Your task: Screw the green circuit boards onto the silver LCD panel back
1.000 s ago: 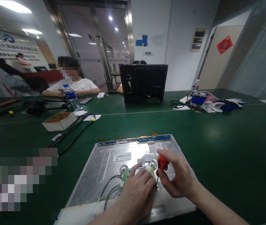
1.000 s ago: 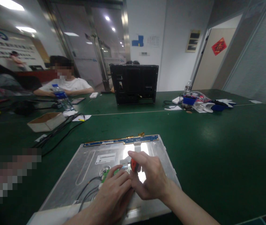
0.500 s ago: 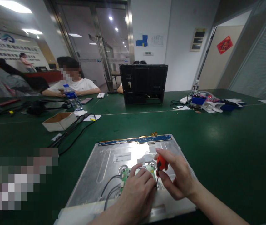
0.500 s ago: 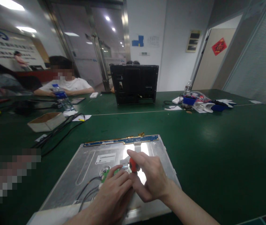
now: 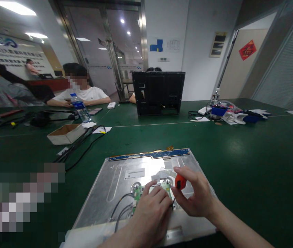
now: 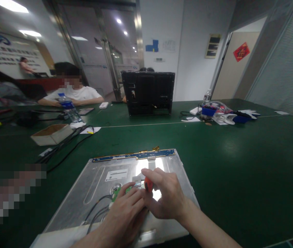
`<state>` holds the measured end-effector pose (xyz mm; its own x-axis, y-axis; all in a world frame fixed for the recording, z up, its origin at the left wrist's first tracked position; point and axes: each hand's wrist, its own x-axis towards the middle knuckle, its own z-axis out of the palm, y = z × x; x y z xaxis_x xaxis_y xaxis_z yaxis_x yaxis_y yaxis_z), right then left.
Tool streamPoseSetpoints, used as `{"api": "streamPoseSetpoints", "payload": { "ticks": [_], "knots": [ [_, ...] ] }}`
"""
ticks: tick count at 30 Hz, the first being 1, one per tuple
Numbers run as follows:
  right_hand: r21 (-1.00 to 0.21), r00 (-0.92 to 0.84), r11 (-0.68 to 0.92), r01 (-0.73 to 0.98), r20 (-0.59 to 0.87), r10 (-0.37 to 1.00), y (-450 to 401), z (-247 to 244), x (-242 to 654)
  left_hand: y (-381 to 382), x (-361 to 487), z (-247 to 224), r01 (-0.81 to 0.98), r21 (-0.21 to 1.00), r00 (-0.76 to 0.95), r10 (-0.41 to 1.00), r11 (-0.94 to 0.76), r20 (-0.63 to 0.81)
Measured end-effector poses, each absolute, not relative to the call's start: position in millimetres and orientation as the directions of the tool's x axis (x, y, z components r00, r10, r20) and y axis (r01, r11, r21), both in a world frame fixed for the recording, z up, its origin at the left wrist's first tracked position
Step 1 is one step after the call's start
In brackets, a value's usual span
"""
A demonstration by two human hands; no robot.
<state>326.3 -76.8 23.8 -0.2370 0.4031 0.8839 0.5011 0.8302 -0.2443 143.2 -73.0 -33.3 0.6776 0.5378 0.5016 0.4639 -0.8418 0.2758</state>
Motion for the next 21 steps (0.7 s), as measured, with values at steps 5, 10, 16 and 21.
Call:
{"api": "streamPoseSetpoints", "payload": {
  "ticks": [5,10,16,21],
  "knots": [
    [-0.252,-0.240,0.825,0.507,0.877,0.416,-76.6,23.7,326.5,-73.7,143.2,-32.2,0.468,0.283,0.672,0.545,-0.837,0.502],
    [-0.262,-0.272,0.841,0.473,0.865,0.422,-77.9,28.1,328.5,-74.0,143.6,-31.9,0.460,0.267,0.670,0.528,-0.847,0.521],
    [-0.271,-0.279,0.849,0.454,0.862,0.424,-78.4,30.3,329.3,-73.8,144.1,-30.7,0.462,0.270,0.676,0.532,-0.845,0.509],
    [-0.264,-0.238,0.830,0.491,0.876,0.420,-78.3,27.2,327.2,-73.4,143.6,-30.2,0.462,0.271,0.674,0.533,-0.845,0.512]
  ]
}}
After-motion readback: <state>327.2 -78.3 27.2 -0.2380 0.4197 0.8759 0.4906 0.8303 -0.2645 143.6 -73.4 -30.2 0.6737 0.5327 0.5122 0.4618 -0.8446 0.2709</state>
